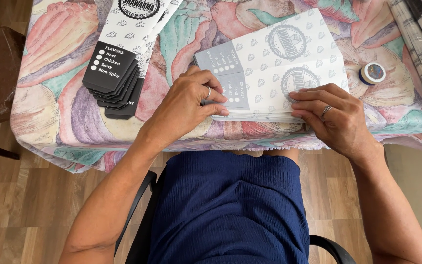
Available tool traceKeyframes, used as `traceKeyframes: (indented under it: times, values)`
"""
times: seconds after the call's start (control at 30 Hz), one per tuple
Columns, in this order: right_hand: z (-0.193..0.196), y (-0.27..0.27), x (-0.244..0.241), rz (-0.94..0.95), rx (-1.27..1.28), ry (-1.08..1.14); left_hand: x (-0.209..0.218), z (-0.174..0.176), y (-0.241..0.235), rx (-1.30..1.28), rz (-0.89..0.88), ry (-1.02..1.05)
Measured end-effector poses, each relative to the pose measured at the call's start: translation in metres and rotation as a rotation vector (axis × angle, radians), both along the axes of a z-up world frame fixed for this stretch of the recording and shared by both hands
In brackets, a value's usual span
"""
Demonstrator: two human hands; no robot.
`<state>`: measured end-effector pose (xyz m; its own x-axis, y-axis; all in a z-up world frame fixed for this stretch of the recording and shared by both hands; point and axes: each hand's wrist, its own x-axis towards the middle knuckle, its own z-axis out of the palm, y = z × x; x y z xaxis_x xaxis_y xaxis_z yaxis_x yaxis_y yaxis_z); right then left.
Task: The person folds a white paper wrapper and applies a black rectangular sticker with flavor options to the folded edge. They repeat this process multiple times, using tape to secure the sticker and folding the wrapper around it.
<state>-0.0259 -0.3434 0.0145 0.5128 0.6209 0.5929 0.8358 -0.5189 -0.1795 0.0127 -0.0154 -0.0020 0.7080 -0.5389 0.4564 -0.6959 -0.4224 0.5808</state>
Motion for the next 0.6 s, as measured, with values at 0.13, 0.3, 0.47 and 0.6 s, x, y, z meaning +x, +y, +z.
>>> traceKeyframes:
  times: [0.13, 0.3, 0.47, 0.6]
  values:
    - [0.001, 0.001, -0.001, -0.004, -0.002, -0.002, -0.001, 0.0, 0.001, 0.003, -0.009, 0.009]
    - [0.002, 0.001, -0.002, -0.005, 0.023, 0.034, -0.005, 0.008, -0.001, 0.072, -0.026, -0.101]
    - [0.006, 0.008, -0.003, -0.022, -0.025, -0.013, -0.008, 0.009, 0.0, 0.136, -0.043, -0.298]
    - [0.007, 0.012, -0.002, -0.053, -0.07, -0.101, -0.01, 0.008, -0.001, 0.16, -0.014, -0.34]
